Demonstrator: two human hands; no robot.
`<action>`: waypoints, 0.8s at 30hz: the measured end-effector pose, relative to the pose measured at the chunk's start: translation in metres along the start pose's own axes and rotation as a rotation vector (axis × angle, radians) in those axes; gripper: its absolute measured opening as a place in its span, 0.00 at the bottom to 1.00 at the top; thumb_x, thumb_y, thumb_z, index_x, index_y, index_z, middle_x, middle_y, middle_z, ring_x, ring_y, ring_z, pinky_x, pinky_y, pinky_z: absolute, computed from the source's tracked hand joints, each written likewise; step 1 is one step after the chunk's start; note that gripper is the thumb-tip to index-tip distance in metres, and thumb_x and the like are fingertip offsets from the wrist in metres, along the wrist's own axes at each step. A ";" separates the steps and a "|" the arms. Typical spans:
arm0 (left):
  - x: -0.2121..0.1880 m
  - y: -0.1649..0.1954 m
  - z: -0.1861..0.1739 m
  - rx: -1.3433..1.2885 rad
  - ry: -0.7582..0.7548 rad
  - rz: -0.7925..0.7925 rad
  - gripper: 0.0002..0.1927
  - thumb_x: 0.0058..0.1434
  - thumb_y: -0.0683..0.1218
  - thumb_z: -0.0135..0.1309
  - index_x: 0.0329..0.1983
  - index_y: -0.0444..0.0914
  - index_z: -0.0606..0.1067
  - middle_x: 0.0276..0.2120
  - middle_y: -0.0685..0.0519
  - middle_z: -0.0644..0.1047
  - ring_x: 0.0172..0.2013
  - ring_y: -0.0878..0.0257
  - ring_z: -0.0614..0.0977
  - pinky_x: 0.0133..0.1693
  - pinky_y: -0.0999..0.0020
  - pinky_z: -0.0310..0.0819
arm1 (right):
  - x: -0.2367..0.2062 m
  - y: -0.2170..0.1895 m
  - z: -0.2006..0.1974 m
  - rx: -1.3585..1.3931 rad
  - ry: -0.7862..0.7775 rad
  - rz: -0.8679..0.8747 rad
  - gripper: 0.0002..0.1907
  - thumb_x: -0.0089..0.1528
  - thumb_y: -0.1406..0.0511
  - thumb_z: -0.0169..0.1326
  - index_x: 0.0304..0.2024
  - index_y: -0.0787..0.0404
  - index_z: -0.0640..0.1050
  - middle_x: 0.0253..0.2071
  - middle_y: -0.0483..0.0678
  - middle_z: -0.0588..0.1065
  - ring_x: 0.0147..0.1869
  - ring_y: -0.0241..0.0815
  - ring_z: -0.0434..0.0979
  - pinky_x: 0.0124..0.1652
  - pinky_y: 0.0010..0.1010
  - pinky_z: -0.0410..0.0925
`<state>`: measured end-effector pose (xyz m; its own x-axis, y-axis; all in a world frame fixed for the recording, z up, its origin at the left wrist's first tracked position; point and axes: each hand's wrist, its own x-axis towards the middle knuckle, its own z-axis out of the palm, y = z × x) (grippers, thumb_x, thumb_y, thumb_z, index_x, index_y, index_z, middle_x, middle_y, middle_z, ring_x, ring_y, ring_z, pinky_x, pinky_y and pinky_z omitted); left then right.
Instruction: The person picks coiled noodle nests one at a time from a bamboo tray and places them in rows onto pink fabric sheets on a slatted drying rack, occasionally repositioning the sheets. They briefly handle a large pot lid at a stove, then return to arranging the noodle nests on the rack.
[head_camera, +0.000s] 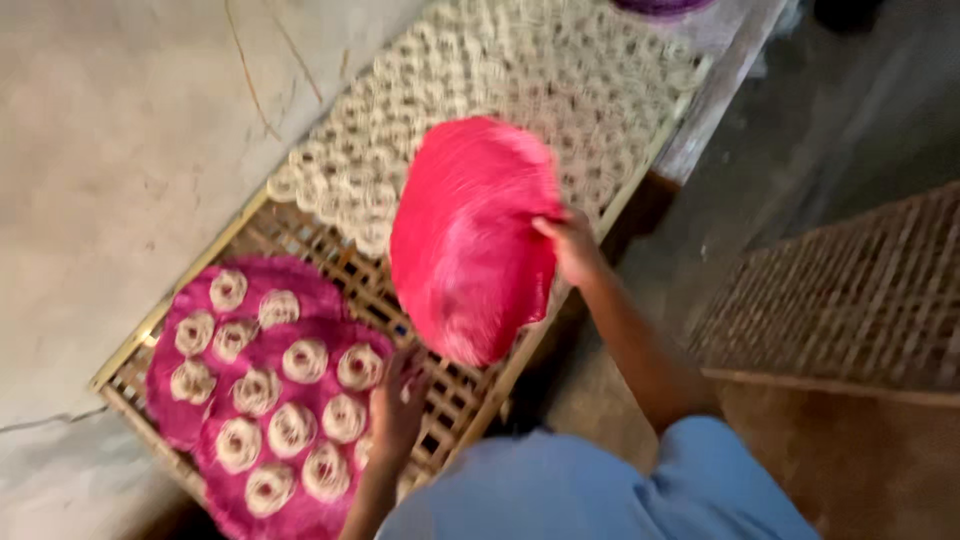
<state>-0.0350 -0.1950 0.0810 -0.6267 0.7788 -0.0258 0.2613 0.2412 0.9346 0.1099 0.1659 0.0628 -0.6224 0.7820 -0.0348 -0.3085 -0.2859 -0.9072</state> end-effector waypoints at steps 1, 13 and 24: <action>-0.002 -0.007 -0.001 -0.008 0.038 -0.002 0.22 0.63 0.42 0.55 0.61 0.35 0.71 0.52 0.46 0.78 0.52 0.59 0.82 0.51 0.64 0.79 | 0.017 -0.014 -0.022 0.084 0.060 -0.056 0.11 0.63 0.74 0.54 0.48 0.62 0.80 0.44 0.44 0.80 0.48 0.42 0.80 0.50 0.36 0.73; -0.017 -0.031 0.024 0.232 0.177 -0.103 0.18 0.61 0.45 0.57 0.54 0.39 0.76 0.44 0.47 0.79 0.43 0.55 0.84 0.44 0.61 0.79 | 0.107 -0.027 -0.060 -0.258 0.704 0.101 0.33 0.69 0.56 0.62 0.68 0.64 0.63 0.61 0.52 0.69 0.61 0.49 0.70 0.57 0.45 0.63; -0.026 -0.065 -0.066 0.785 0.149 0.074 0.35 0.58 0.50 0.59 0.68 0.37 0.64 0.68 0.43 0.65 0.66 0.43 0.64 0.65 0.44 0.54 | -0.118 0.121 0.046 -0.655 0.412 -0.158 0.27 0.64 0.66 0.54 0.66 0.58 0.65 0.68 0.57 0.56 0.66 0.56 0.62 0.60 0.47 0.66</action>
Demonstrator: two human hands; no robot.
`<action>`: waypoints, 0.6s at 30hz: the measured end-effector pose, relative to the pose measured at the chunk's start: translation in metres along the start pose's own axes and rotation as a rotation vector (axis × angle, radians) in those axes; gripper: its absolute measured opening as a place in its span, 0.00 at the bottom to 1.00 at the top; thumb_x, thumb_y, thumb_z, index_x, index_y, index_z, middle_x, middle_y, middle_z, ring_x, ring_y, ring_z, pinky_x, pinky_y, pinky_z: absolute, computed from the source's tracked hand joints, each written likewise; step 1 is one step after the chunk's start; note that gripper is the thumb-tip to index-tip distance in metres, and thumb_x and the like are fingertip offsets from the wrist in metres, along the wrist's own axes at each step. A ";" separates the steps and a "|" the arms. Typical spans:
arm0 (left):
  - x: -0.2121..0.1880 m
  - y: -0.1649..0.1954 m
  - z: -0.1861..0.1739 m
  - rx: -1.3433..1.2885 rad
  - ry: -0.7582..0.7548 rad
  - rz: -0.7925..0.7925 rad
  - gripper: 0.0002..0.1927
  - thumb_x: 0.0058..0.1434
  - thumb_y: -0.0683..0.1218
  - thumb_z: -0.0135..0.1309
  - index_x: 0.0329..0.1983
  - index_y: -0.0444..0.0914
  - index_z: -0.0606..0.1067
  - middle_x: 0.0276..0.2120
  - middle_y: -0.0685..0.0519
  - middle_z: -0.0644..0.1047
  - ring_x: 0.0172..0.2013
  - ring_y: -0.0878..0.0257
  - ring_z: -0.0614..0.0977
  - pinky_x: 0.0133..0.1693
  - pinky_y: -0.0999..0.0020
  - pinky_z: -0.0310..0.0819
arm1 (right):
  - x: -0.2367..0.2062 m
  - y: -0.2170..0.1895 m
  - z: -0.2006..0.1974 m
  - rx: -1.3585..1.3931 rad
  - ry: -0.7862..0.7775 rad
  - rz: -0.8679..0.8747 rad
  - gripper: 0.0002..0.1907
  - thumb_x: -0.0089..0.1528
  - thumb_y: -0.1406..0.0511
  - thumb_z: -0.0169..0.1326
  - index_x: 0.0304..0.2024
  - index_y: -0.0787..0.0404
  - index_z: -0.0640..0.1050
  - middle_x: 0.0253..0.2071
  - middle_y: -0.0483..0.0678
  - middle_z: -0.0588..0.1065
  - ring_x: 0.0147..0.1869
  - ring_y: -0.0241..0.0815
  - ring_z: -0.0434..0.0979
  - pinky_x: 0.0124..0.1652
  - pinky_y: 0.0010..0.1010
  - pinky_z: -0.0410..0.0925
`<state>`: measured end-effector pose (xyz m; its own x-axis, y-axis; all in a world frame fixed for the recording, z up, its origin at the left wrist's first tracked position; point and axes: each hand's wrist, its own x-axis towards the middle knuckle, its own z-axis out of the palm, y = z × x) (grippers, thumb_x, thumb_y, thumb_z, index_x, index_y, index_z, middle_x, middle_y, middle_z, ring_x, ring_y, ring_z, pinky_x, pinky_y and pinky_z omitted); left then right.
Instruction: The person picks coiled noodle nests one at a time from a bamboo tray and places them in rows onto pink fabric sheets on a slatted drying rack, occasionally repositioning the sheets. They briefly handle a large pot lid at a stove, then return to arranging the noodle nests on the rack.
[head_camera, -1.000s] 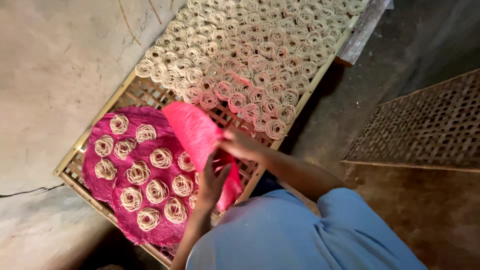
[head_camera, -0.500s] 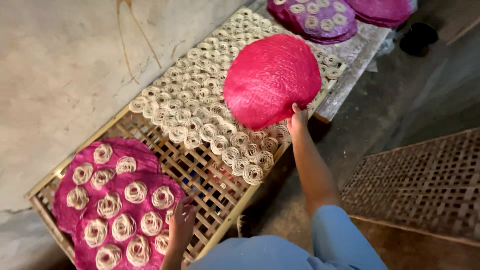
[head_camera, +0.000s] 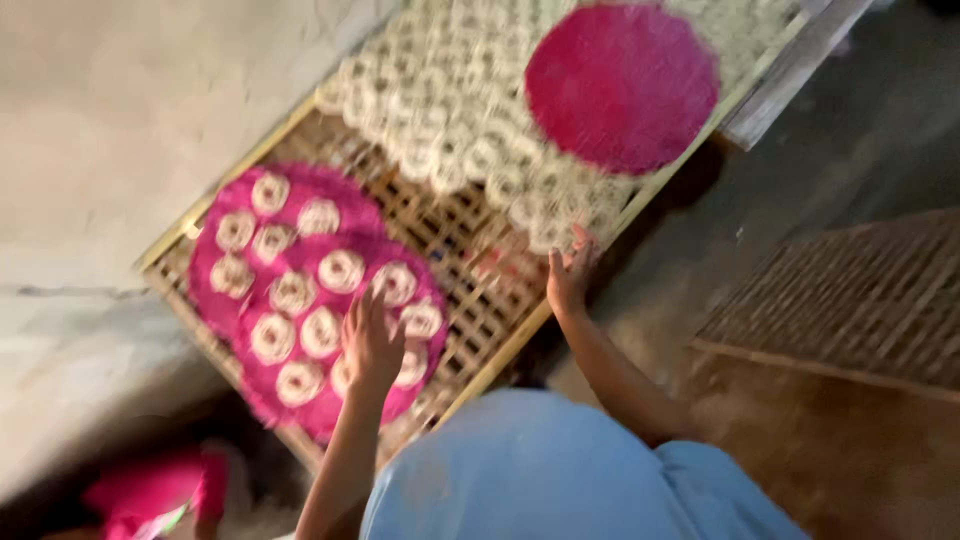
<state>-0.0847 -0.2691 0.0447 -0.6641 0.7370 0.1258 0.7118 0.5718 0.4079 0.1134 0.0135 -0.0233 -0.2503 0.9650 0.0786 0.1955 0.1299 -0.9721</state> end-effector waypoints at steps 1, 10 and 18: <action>0.001 -0.012 -0.002 0.008 -0.013 0.023 0.35 0.59 0.49 0.59 0.69 0.36 0.64 0.70 0.44 0.63 0.68 0.44 0.62 0.66 0.43 0.52 | -0.031 -0.003 0.004 -0.028 -0.042 -0.033 0.25 0.65 0.67 0.54 0.65 0.58 0.66 0.69 0.57 0.56 0.66 0.56 0.62 0.60 0.47 0.66; 0.058 -0.055 0.025 0.127 -0.083 0.223 0.31 0.65 0.53 0.55 0.69 0.38 0.65 0.70 0.48 0.63 0.67 0.47 0.62 0.66 0.45 0.55 | -0.167 -0.065 0.058 -0.161 -0.254 -0.288 0.22 0.65 0.73 0.54 0.62 0.59 0.69 0.69 0.56 0.57 0.70 0.55 0.63 0.56 0.40 0.72; 0.089 -0.056 0.035 0.175 -0.237 0.164 0.22 0.64 0.49 0.57 0.59 0.40 0.69 0.59 0.46 0.72 0.60 0.49 0.71 0.61 0.47 0.63 | -0.154 -0.038 0.089 0.014 -0.396 -0.167 0.11 0.67 0.72 0.53 0.53 0.61 0.76 0.54 0.53 0.72 0.57 0.47 0.75 0.49 0.34 0.76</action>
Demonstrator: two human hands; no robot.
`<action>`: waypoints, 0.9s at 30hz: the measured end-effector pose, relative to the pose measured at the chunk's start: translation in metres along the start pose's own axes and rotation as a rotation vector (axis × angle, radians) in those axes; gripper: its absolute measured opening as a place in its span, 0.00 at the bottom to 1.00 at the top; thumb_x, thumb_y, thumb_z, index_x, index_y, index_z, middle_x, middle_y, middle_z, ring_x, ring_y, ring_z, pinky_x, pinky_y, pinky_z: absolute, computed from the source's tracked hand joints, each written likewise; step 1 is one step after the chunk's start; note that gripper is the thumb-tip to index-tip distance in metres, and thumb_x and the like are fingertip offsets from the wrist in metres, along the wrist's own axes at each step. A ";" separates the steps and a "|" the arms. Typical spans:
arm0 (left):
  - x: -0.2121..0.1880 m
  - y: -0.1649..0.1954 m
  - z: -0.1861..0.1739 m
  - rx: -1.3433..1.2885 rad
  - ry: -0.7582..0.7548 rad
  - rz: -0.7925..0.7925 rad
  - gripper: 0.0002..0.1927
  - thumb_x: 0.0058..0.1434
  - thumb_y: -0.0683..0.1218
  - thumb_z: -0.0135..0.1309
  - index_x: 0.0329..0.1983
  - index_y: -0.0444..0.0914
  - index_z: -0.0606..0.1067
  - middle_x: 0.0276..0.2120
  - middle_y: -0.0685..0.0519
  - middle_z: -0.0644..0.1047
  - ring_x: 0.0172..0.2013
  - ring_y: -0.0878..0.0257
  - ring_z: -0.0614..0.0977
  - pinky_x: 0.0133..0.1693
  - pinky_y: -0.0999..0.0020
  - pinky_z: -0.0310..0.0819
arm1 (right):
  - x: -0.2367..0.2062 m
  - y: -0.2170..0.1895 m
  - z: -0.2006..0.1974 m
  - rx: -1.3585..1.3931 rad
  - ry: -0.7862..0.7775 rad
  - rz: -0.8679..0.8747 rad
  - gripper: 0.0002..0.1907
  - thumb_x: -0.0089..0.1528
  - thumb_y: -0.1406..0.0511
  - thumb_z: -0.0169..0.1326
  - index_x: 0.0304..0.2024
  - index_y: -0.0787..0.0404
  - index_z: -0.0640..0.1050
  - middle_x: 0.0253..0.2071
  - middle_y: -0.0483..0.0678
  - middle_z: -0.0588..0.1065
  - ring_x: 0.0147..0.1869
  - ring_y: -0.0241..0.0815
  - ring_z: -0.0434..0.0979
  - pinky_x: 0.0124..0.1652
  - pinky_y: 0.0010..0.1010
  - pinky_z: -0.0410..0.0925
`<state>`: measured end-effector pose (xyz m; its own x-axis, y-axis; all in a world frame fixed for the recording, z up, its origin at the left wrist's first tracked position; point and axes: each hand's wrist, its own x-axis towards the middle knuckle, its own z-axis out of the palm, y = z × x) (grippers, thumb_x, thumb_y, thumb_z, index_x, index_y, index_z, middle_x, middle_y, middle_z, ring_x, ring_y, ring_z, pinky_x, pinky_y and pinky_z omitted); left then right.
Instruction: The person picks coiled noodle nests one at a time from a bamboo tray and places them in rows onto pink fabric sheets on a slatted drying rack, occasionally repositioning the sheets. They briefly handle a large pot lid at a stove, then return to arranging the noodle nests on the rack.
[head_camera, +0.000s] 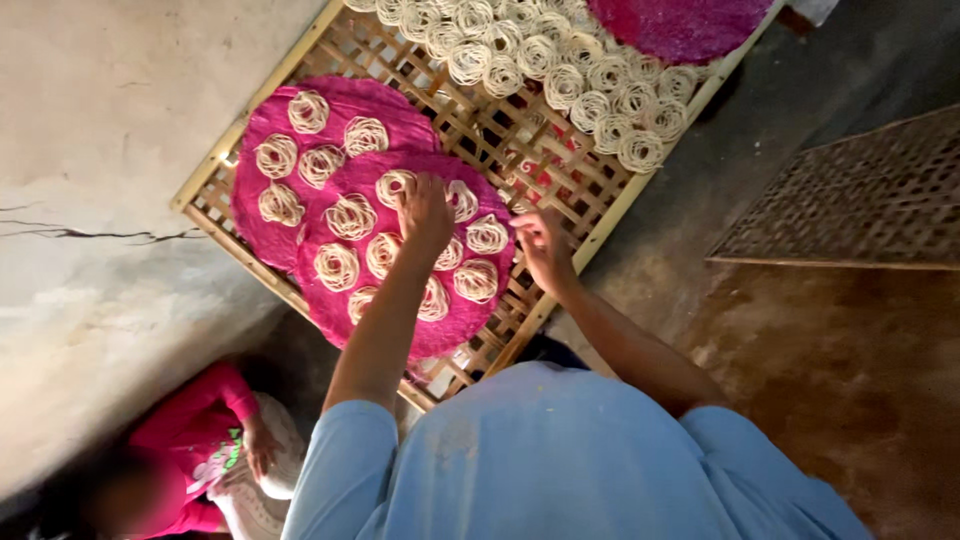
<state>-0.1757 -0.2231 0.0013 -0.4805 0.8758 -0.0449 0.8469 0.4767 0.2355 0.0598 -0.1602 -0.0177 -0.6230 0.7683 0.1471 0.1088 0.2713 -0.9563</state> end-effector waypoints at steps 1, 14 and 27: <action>0.003 0.001 -0.001 -0.030 -0.018 0.026 0.20 0.64 0.49 0.58 0.57 0.40 0.69 0.55 0.46 0.74 0.57 0.50 0.74 0.60 0.47 0.66 | 0.013 0.004 0.002 0.127 -0.085 0.125 0.10 0.68 0.70 0.54 0.52 0.62 0.77 0.50 0.52 0.75 0.53 0.47 0.77 0.47 0.34 0.76; -0.032 0.047 -0.019 -0.514 0.104 0.003 0.26 0.67 0.54 0.59 0.63 0.40 0.68 0.52 0.45 0.77 0.42 0.56 0.83 0.36 0.65 0.85 | 0.136 -0.012 -0.056 0.464 -0.119 0.583 0.13 0.64 0.72 0.58 0.51 0.71 0.81 0.38 0.53 0.78 0.31 0.38 0.68 0.32 0.26 0.66; -0.014 -0.071 0.007 -0.316 0.252 -0.207 0.25 0.62 0.49 0.57 0.62 0.39 0.70 0.56 0.42 0.73 0.58 0.44 0.73 0.61 0.48 0.67 | 0.184 0.013 -0.088 -0.590 -0.030 -0.030 0.13 0.64 0.64 0.62 0.49 0.61 0.80 0.47 0.52 0.78 0.48 0.46 0.80 0.44 0.36 0.74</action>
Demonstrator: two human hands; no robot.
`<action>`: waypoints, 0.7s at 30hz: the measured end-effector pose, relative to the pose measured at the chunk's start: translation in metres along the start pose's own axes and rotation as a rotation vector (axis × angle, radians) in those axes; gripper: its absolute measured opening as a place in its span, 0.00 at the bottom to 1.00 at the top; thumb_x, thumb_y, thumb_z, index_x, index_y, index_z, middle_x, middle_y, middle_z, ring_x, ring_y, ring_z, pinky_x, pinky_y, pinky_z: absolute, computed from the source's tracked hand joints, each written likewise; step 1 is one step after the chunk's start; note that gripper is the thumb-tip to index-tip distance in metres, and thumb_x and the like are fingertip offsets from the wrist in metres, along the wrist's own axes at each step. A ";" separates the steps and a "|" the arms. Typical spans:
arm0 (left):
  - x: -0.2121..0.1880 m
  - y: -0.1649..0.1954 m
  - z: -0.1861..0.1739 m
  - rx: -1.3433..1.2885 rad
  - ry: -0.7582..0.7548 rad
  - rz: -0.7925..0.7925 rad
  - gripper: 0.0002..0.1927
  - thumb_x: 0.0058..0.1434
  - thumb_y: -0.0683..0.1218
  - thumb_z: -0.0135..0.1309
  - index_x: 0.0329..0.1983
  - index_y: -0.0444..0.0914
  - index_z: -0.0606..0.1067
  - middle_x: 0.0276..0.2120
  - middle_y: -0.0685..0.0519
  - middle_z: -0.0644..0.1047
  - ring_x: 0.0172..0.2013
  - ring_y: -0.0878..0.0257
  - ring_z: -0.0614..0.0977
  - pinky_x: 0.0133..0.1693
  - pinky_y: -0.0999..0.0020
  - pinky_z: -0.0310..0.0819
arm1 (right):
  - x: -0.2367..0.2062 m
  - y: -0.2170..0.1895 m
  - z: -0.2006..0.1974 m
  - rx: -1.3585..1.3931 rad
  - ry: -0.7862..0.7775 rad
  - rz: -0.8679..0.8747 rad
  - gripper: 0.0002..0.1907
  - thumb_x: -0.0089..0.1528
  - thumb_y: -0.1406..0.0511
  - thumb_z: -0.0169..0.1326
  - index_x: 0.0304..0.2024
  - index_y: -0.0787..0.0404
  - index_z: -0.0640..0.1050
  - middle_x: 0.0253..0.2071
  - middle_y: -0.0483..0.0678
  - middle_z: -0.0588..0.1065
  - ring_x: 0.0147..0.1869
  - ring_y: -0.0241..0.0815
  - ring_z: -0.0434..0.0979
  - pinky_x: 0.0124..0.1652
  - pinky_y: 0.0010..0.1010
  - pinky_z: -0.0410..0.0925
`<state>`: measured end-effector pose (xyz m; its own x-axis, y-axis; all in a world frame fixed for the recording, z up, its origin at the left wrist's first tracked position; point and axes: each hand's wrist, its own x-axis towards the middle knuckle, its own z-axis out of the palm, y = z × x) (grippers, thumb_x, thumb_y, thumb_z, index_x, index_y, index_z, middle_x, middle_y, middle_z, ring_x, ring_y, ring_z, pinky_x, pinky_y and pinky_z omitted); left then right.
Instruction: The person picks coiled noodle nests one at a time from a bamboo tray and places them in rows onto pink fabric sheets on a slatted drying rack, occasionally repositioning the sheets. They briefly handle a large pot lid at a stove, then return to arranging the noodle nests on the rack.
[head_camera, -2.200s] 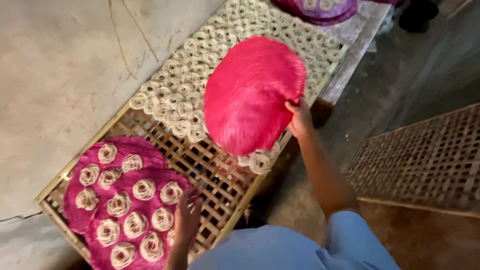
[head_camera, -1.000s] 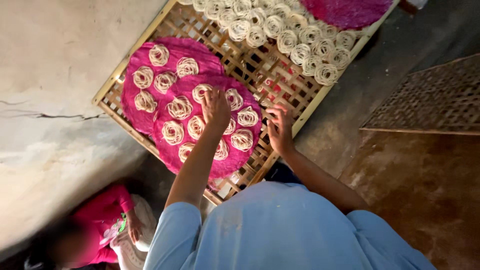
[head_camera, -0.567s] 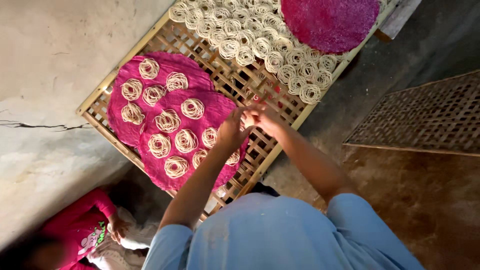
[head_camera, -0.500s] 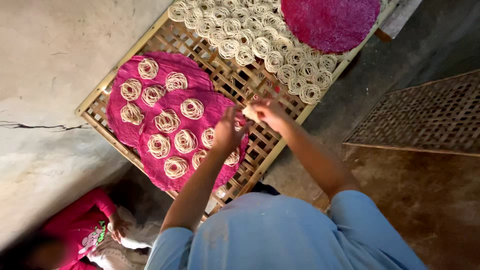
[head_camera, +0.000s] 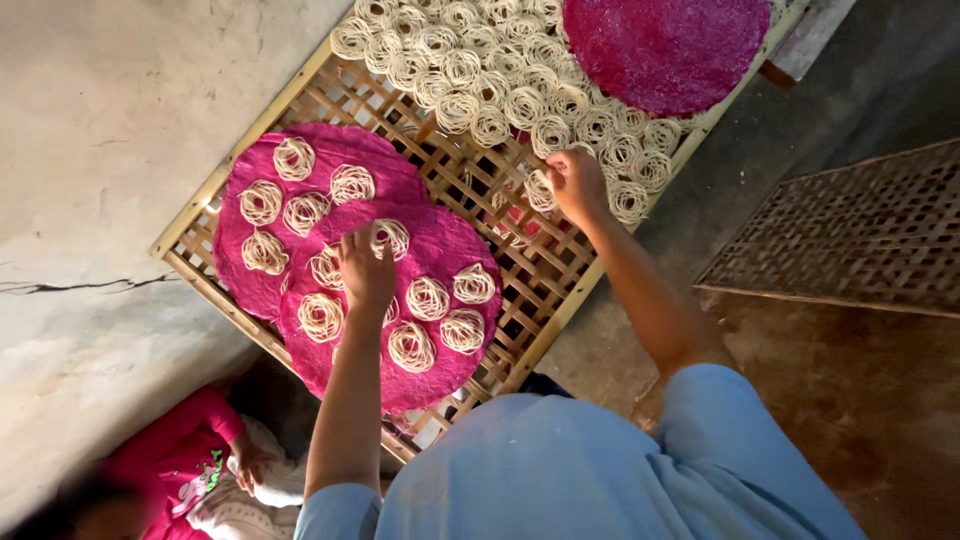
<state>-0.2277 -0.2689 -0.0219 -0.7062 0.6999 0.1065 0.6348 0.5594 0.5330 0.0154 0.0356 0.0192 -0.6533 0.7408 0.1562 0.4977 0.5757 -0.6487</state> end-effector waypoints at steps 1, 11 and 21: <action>0.004 -0.003 0.001 -0.008 0.005 -0.031 0.24 0.63 0.48 0.58 0.61 0.39 0.71 0.54 0.43 0.74 0.57 0.44 0.73 0.60 0.47 0.68 | -0.006 0.004 -0.003 -0.088 -0.012 -0.067 0.15 0.61 0.63 0.64 0.48 0.61 0.80 0.45 0.53 0.77 0.48 0.50 0.78 0.45 0.40 0.72; 0.018 -0.009 0.003 0.017 0.086 0.067 0.16 0.58 0.45 0.63 0.47 0.38 0.74 0.44 0.43 0.78 0.48 0.44 0.77 0.52 0.47 0.72 | -0.020 0.022 0.007 -0.240 0.125 -0.053 0.15 0.58 0.66 0.63 0.45 0.64 0.75 0.45 0.59 0.72 0.51 0.61 0.73 0.48 0.48 0.70; 0.015 -0.002 -0.004 -0.463 0.028 -0.078 0.20 0.62 0.41 0.62 0.57 0.39 0.73 0.44 0.48 0.82 0.42 0.59 0.84 0.44 0.64 0.80 | -0.014 0.020 0.012 -0.140 0.050 0.140 0.09 0.62 0.66 0.59 0.43 0.60 0.74 0.41 0.53 0.76 0.49 0.54 0.77 0.46 0.45 0.71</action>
<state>-0.2412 -0.2618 -0.0179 -0.7584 0.6480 0.0702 0.3774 0.3489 0.8578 0.0278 0.0324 -0.0049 -0.5442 0.8316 0.1109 0.6586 0.5053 -0.5576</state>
